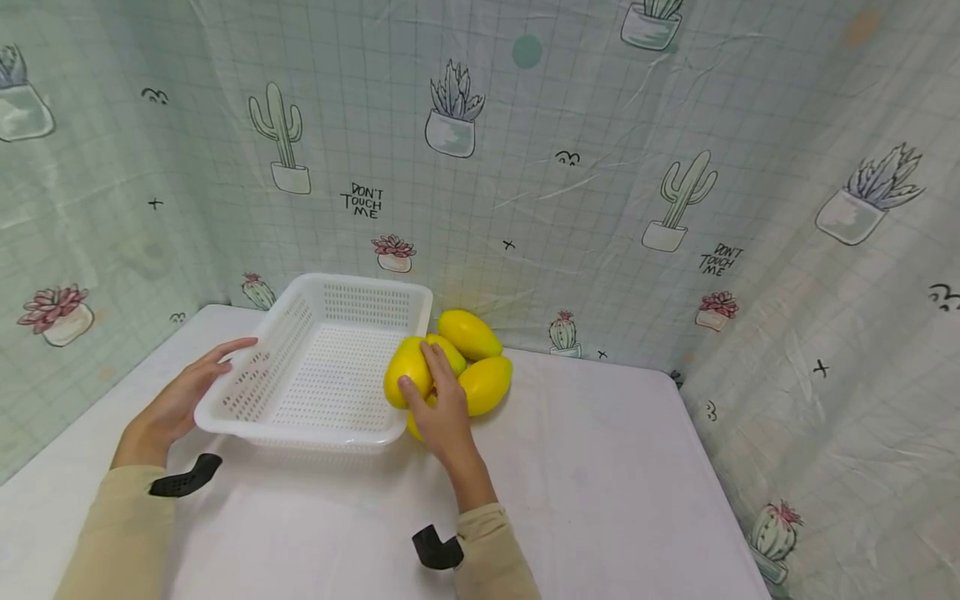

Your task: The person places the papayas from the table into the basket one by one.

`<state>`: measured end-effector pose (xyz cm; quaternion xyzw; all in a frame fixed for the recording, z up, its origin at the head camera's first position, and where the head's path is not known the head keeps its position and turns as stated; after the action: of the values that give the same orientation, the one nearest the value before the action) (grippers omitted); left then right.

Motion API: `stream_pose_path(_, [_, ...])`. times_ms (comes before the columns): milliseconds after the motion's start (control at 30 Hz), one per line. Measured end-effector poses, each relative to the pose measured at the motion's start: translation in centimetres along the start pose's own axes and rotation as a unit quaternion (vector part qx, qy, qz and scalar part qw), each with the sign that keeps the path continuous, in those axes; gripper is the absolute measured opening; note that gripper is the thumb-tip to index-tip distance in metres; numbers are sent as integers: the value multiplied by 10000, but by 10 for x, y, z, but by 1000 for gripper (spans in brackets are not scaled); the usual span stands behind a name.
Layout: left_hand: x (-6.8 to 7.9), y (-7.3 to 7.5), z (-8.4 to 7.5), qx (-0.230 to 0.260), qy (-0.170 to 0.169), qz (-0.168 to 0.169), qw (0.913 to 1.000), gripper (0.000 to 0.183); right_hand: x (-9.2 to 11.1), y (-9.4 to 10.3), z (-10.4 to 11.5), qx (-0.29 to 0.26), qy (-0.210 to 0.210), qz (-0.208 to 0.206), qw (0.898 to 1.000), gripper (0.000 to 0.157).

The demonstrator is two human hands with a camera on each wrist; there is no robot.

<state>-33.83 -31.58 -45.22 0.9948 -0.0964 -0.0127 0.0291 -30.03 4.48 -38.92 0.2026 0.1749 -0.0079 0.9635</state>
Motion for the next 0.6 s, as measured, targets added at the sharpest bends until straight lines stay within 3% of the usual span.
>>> stream_pose_path(600, [0,0,1,68,-43,10,10000,49,2,-6,-4,-151,-184,220,9995,64])
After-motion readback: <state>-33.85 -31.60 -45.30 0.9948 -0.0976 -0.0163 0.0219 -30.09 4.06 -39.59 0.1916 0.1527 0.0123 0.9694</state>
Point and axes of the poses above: each hand's wrist, its own x-axis away from the middle knuckle, its own y-axis out of the back of the hand, z = x × y, the point moved 7 cm from there along -x, towards the middle knuckle, and after that the axes turned 5 degrees about -z, right-handed, at the moved point
